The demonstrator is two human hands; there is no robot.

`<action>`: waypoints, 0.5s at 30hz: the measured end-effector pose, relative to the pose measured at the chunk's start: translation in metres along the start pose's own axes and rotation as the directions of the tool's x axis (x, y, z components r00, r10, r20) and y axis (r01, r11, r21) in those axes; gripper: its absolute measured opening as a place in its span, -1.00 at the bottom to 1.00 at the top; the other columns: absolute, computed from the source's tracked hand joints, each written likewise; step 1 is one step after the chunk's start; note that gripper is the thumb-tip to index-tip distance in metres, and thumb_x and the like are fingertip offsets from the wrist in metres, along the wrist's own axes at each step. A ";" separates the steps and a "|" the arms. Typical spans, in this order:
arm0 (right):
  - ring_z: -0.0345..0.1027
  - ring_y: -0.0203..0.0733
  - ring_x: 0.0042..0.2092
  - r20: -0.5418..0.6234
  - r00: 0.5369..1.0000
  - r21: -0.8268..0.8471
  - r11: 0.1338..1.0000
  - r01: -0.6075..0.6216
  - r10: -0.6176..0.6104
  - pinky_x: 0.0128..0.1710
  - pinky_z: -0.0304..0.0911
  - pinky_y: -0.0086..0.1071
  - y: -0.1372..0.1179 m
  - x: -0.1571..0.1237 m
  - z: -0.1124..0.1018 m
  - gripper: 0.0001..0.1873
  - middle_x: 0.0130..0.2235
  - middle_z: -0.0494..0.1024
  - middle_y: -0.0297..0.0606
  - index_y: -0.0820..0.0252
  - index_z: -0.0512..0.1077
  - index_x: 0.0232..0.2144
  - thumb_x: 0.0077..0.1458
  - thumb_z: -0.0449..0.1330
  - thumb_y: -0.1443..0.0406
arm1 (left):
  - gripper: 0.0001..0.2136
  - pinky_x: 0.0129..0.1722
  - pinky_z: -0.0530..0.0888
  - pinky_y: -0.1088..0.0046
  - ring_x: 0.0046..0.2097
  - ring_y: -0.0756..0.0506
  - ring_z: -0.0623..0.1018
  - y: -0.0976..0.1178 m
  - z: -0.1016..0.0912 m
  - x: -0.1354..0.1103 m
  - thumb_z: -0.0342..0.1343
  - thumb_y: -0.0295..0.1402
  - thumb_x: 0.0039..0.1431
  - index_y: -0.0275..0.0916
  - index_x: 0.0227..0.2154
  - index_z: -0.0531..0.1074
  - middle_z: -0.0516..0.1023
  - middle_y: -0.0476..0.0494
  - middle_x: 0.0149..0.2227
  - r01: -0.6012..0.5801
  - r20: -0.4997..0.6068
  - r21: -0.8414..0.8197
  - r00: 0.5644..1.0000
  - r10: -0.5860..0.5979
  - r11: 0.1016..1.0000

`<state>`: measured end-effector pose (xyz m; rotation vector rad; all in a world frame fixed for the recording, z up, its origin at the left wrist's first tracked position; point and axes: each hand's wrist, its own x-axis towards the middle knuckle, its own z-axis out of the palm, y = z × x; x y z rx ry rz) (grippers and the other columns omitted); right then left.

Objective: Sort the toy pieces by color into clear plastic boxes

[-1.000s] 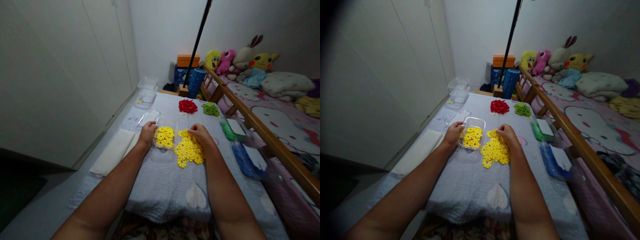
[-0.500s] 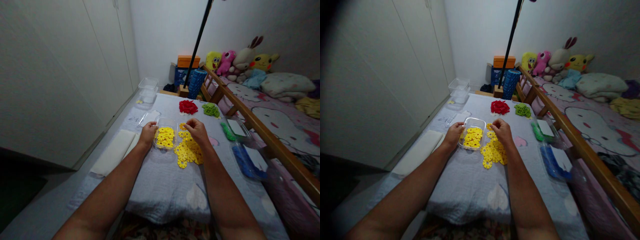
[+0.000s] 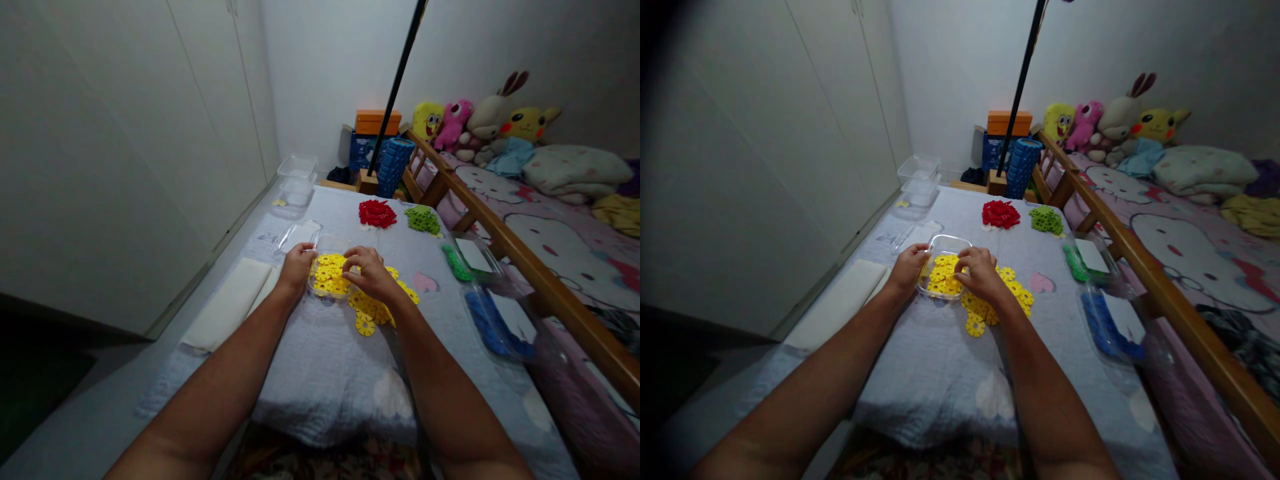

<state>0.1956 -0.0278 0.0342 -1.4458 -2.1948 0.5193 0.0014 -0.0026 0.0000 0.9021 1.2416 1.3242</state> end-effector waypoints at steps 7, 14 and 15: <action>0.30 0.07 0.14 -0.243 0.962 -0.012 0.991 -0.133 0.126 0.17 0.13 -0.02 0.032 0.005 -0.006 -0.84 0.04 0.55 -0.13 0.07 0.61 -0.26 0.18 0.22 0.35 | -0.69 -0.53 0.29 0.52 -0.54 0.00 0.39 0.002 0.000 -0.001 0.20 -0.34 -0.19 -0.26 -0.27 0.47 0.42 0.08 -0.56 0.002 -0.005 -0.006 1.000 -0.002 1.000; 0.27 0.15 0.14 -0.182 0.912 -0.266 0.875 -0.405 0.367 0.09 0.18 -0.06 0.051 0.003 -0.001 -0.75 0.10 0.54 -0.11 0.04 0.63 -0.09 0.18 0.25 0.26 | -0.66 -0.53 0.29 0.51 -0.52 -0.01 0.41 0.003 0.000 -0.002 0.20 -0.33 -0.20 -0.27 -0.26 0.47 0.44 0.06 -0.54 0.008 -0.005 -0.007 1.000 -0.008 1.000; 0.26 0.15 0.15 -0.164 0.911 -0.308 0.858 -0.411 0.378 0.09 0.18 -0.07 0.050 0.003 0.002 -0.72 0.12 0.52 -0.11 0.04 0.63 -0.07 0.19 0.24 0.23 | -0.66 -0.52 0.30 0.51 -0.52 -0.01 0.42 0.003 0.000 -0.002 0.20 -0.33 -0.20 -0.28 -0.26 0.47 0.45 0.06 -0.54 0.011 -0.004 -0.009 1.000 -0.011 1.000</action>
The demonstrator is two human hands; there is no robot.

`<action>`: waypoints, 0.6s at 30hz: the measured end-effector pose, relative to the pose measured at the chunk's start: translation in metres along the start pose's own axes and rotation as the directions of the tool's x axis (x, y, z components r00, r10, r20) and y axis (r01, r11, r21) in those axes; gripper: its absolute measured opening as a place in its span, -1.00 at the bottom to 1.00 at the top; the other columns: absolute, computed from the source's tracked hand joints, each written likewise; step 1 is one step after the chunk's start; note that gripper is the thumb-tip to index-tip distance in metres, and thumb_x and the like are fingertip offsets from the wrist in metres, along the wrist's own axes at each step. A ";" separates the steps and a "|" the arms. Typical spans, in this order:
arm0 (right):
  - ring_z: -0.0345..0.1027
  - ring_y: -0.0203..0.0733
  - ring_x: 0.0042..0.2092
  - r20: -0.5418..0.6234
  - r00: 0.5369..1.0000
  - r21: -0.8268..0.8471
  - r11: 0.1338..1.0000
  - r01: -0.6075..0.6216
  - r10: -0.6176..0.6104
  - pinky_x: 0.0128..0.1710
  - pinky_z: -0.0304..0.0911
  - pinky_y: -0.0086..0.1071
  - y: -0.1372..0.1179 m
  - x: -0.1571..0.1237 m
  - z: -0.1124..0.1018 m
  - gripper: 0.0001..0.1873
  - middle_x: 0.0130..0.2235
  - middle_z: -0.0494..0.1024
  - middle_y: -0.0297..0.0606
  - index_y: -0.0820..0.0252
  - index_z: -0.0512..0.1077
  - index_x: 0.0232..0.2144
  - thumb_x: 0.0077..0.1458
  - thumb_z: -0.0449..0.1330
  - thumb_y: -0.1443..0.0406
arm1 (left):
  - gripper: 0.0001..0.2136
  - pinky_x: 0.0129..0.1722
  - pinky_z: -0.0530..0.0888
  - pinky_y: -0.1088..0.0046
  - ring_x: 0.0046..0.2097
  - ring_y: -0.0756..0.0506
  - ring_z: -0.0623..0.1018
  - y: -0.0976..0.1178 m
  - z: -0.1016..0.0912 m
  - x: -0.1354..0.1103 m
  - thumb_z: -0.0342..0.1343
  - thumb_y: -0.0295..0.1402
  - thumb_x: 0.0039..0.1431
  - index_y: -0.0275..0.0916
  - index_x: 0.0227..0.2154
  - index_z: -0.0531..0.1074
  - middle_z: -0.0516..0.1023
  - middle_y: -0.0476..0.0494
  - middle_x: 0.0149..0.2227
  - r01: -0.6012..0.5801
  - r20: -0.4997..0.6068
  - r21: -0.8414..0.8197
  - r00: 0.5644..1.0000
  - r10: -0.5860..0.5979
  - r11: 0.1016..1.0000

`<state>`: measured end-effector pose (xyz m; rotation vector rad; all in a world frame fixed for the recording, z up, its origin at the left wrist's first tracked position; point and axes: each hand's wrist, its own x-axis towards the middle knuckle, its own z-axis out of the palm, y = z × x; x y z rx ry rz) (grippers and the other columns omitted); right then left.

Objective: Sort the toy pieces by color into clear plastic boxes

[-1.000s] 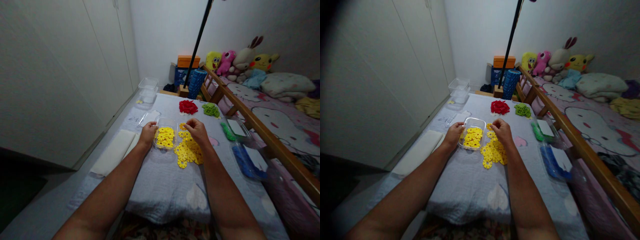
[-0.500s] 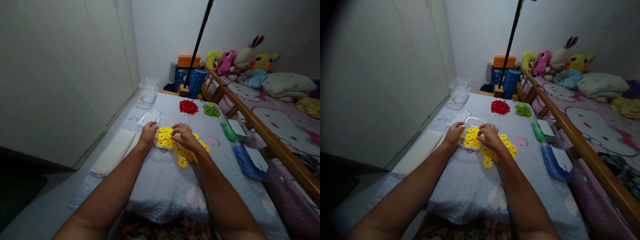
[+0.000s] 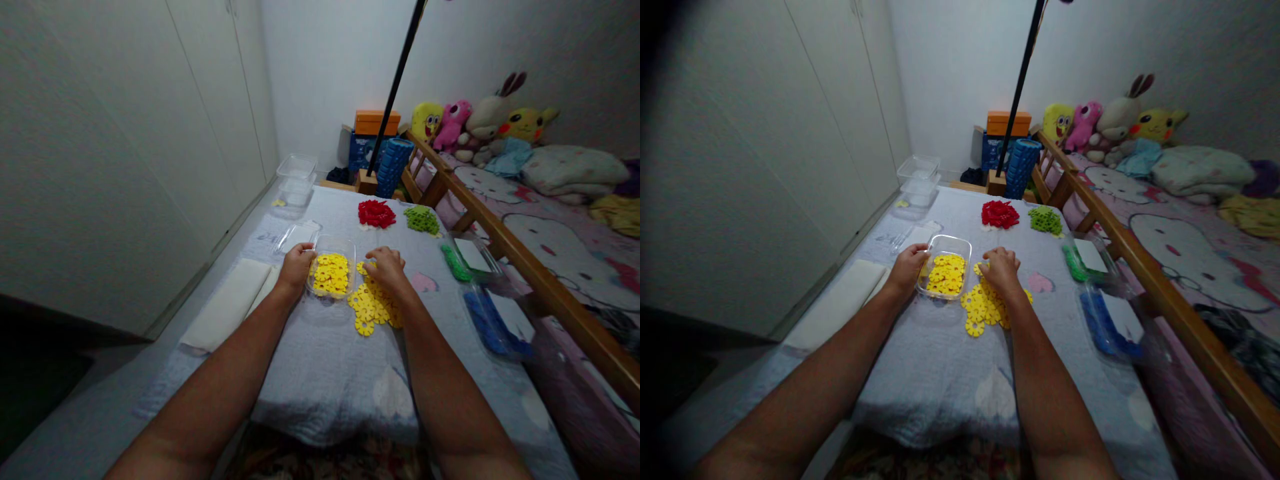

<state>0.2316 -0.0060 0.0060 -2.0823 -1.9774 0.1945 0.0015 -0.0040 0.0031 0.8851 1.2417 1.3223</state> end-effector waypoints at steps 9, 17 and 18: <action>0.25 0.13 0.15 0.080 0.997 -0.104 0.994 0.012 -0.003 0.08 0.15 -0.14 -0.004 -0.002 0.005 -0.73 0.13 0.50 -0.07 0.07 0.61 -0.09 0.16 0.27 0.21 | -0.66 -0.51 0.33 0.49 -0.51 -0.02 0.43 -0.002 0.000 0.001 0.19 -0.32 -0.20 -0.27 -0.27 0.47 0.47 0.04 -0.53 0.002 0.005 -0.008 1.000 -0.002 1.000; 0.35 0.03 0.04 0.028 1.000 0.214 0.977 0.002 -0.008 -0.01 0.20 -0.19 -0.002 0.001 -0.001 -0.85 -0.08 0.60 -0.15 0.11 0.58 -0.32 0.07 0.21 0.35 | -0.65 -0.52 0.29 0.51 -0.52 -0.01 0.41 -0.001 -0.001 0.001 0.19 -0.32 -0.20 -0.28 -0.26 0.47 0.44 0.06 -0.54 -0.007 0.002 0.003 1.000 0.007 1.000; 0.38 -0.02 -0.02 0.023 0.999 0.290 0.957 0.021 -0.029 -0.05 0.21 -0.22 0.000 0.003 -0.001 -0.88 -0.15 0.60 -0.18 0.13 0.56 -0.37 0.03 0.21 0.36 | -0.66 -0.52 0.29 0.50 -0.52 -0.01 0.41 -0.001 -0.001 0.001 0.19 -0.32 -0.19 -0.28 -0.26 0.47 0.44 0.06 -0.54 -0.009 0.003 0.005 1.000 0.008 1.000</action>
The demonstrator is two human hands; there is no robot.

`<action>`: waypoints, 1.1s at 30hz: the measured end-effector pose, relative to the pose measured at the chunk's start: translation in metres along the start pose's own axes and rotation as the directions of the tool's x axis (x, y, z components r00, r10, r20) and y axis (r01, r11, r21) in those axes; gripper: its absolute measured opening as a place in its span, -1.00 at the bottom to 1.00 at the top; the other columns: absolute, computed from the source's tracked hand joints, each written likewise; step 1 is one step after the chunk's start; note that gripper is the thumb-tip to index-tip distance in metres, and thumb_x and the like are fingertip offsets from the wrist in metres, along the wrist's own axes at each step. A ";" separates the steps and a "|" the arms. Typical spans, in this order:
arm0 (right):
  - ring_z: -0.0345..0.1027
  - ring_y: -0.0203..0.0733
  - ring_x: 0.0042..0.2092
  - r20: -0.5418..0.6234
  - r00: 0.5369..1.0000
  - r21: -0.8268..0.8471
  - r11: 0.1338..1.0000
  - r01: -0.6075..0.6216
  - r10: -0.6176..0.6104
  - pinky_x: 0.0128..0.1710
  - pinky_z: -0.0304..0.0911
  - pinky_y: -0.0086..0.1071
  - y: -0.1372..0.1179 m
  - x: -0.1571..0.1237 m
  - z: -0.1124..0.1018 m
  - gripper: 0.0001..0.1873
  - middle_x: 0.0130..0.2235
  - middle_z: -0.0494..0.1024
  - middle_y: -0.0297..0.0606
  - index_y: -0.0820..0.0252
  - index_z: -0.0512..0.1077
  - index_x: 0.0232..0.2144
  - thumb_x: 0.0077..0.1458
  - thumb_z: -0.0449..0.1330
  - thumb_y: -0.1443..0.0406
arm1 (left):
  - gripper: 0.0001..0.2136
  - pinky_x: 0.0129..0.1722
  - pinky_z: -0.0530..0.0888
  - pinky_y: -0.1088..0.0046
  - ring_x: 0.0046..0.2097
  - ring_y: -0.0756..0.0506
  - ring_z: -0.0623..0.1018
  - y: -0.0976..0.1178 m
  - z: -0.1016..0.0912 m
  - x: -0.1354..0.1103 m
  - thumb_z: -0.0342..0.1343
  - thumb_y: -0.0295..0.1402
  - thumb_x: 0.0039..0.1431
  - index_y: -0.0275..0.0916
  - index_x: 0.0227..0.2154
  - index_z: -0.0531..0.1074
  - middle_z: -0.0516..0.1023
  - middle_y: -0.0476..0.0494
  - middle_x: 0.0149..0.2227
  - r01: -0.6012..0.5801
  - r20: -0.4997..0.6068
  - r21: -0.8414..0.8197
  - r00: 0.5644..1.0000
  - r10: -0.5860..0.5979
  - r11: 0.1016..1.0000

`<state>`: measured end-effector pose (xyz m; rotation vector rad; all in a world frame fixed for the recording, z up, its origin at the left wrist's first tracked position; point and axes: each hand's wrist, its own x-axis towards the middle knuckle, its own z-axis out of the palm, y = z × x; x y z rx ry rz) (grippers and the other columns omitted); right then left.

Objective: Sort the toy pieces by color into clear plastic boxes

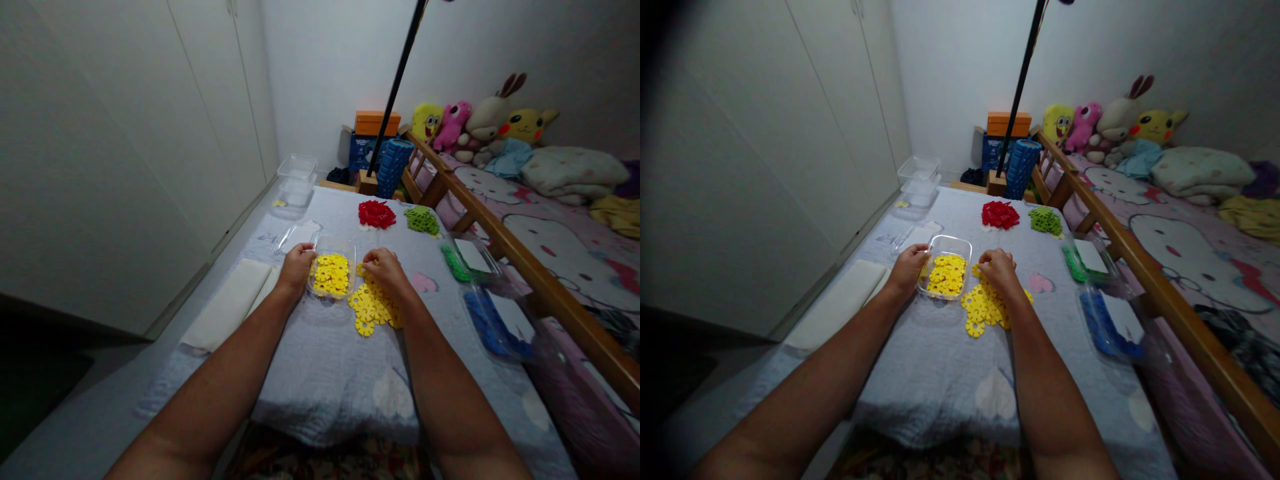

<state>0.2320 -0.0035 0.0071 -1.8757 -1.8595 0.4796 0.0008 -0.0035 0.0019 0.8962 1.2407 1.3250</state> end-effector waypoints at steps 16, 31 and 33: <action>0.36 -0.20 -0.33 -0.233 0.968 0.625 0.749 0.220 -0.090 -0.24 0.26 -0.31 -0.023 -0.005 -0.004 -0.81 -0.40 0.52 -0.33 0.12 0.46 -0.43 -0.01 0.28 0.14 | -0.66 -0.51 0.31 0.49 -0.51 -0.02 0.42 -0.001 0.001 0.000 0.18 -0.33 -0.18 -0.26 -0.24 0.46 0.46 0.04 -0.52 0.019 0.004 -0.006 1.000 -0.019 1.000; 0.34 0.00 -0.01 -0.194 0.968 0.079 0.981 0.178 -0.160 0.15 0.00 -0.06 -0.049 -0.016 0.013 -0.89 -0.21 0.67 -0.27 0.05 0.56 -0.31 0.15 0.24 0.36 | -0.67 -0.51 0.30 0.51 -0.52 -0.01 0.40 -0.004 -0.001 0.003 0.20 -0.32 -0.19 -0.26 -0.26 0.47 0.44 0.06 -0.54 -0.001 0.006 -0.014 1.000 0.001 1.000; 0.32 0.01 0.00 -0.192 0.965 0.041 0.981 0.189 -0.178 0.16 -0.02 -0.06 -0.049 -0.016 0.014 -0.87 -0.21 0.67 -0.26 0.04 0.56 -0.30 0.16 0.23 0.37 | -0.66 -0.51 0.30 0.50 -0.52 -0.01 0.40 -0.004 0.000 0.002 0.20 -0.32 -0.19 -0.26 -0.26 0.47 0.44 0.06 -0.54 0.002 0.006 -0.006 1.000 -0.002 1.000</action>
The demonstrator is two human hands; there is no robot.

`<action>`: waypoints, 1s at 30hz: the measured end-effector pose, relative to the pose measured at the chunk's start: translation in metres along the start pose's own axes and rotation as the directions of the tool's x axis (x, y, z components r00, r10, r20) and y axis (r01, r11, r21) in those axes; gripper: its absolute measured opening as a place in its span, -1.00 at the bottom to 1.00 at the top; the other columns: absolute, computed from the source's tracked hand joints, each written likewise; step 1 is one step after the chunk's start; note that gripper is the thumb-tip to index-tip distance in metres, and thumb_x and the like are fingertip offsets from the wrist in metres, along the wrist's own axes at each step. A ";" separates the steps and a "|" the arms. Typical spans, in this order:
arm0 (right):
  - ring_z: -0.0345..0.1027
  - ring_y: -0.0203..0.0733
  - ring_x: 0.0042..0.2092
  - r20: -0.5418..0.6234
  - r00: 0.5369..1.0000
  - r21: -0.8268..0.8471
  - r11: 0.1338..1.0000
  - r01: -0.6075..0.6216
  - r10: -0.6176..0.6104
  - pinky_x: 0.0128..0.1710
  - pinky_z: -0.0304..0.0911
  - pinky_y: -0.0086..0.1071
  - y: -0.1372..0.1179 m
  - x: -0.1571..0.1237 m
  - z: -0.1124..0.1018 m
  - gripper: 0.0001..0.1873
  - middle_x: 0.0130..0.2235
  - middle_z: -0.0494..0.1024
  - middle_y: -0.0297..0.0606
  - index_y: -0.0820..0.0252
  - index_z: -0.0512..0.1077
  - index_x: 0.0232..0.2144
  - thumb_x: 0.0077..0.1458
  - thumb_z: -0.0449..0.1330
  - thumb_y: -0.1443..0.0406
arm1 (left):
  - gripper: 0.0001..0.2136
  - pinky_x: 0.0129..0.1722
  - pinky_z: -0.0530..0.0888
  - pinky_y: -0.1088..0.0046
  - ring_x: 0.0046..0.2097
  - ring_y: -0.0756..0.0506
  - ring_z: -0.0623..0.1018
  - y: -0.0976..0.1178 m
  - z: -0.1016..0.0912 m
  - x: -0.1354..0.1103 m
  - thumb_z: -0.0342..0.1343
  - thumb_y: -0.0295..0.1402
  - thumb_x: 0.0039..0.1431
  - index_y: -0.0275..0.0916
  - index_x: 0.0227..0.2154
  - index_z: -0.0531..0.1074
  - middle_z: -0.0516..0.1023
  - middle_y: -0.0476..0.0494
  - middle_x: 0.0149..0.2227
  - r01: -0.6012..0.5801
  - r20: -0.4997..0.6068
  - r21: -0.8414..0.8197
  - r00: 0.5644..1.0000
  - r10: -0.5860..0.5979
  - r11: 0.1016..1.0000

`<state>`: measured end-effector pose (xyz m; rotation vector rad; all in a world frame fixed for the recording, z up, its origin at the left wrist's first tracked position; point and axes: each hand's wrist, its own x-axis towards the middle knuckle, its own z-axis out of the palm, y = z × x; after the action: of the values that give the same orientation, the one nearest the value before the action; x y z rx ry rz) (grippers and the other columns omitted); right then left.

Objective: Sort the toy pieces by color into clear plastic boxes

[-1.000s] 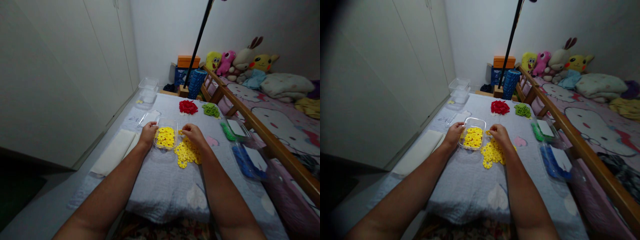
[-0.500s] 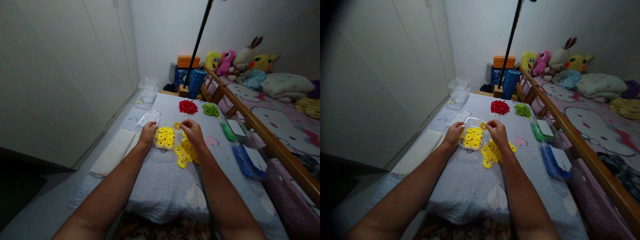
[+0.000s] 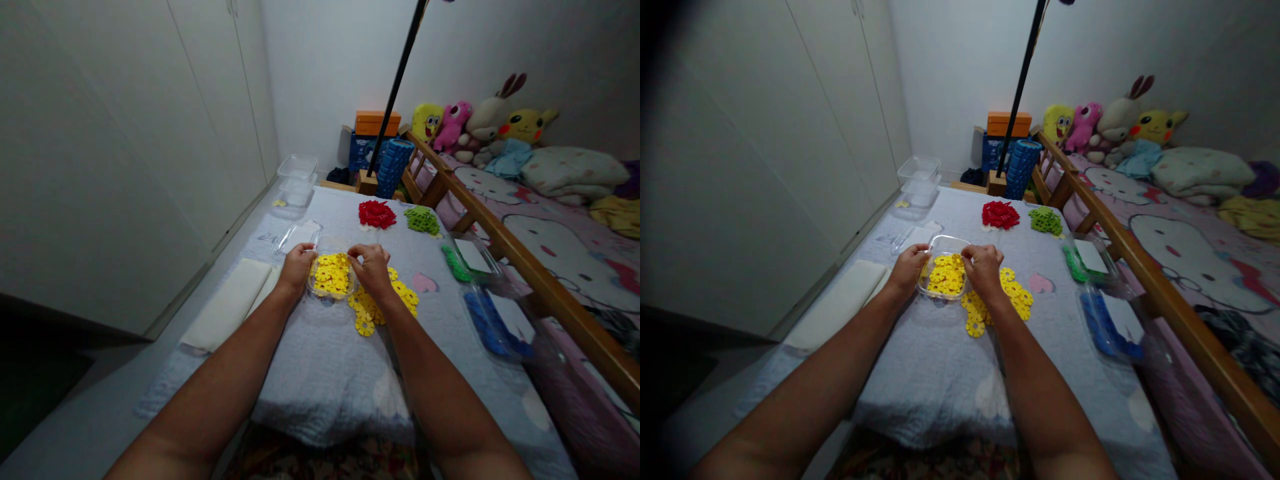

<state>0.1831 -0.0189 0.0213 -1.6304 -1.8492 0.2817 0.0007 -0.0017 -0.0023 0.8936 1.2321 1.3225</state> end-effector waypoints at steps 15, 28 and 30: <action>0.33 0.06 0.07 -0.102 0.993 -0.043 0.997 -0.068 0.063 0.11 0.12 -0.12 0.035 0.010 -0.021 -0.77 -0.04 0.64 -0.14 0.12 0.58 -0.19 0.19 0.13 0.34 | -0.66 -0.53 0.30 0.51 -0.52 -0.01 0.42 0.004 0.002 -0.002 0.18 -0.33 -0.19 -0.26 -0.26 0.45 0.45 0.07 -0.55 0.020 -0.007 -0.009 1.000 -0.020 1.000; 0.28 0.19 0.02 0.149 0.970 -0.408 0.905 -0.117 0.192 -0.03 0.13 -0.07 0.066 0.006 -0.017 -0.86 -0.08 0.57 -0.02 0.08 0.65 -0.31 0.01 0.34 0.27 | -0.66 -0.52 0.29 0.50 -0.52 -0.02 0.41 0.005 0.002 -0.003 0.19 -0.32 -0.20 -0.25 -0.25 0.46 0.44 0.05 -0.54 0.026 -0.004 -0.003 1.000 -0.026 1.000; 0.28 0.16 0.00 0.146 0.971 -0.400 0.909 -0.118 0.190 -0.04 0.13 -0.09 0.066 0.005 -0.015 -0.88 -0.10 0.57 -0.02 0.09 0.63 -0.34 -0.01 0.34 0.30 | -0.66 -0.51 0.30 0.50 -0.53 -0.02 0.40 0.004 0.002 -0.003 0.20 -0.32 -0.20 -0.25 -0.26 0.46 0.44 0.05 -0.54 0.023 -0.003 -0.004 1.000 -0.023 1.000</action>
<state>0.2450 -0.0050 -0.0020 -2.0895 -2.0096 0.1382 0.0019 -0.0040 0.0027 0.8726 1.2381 1.3075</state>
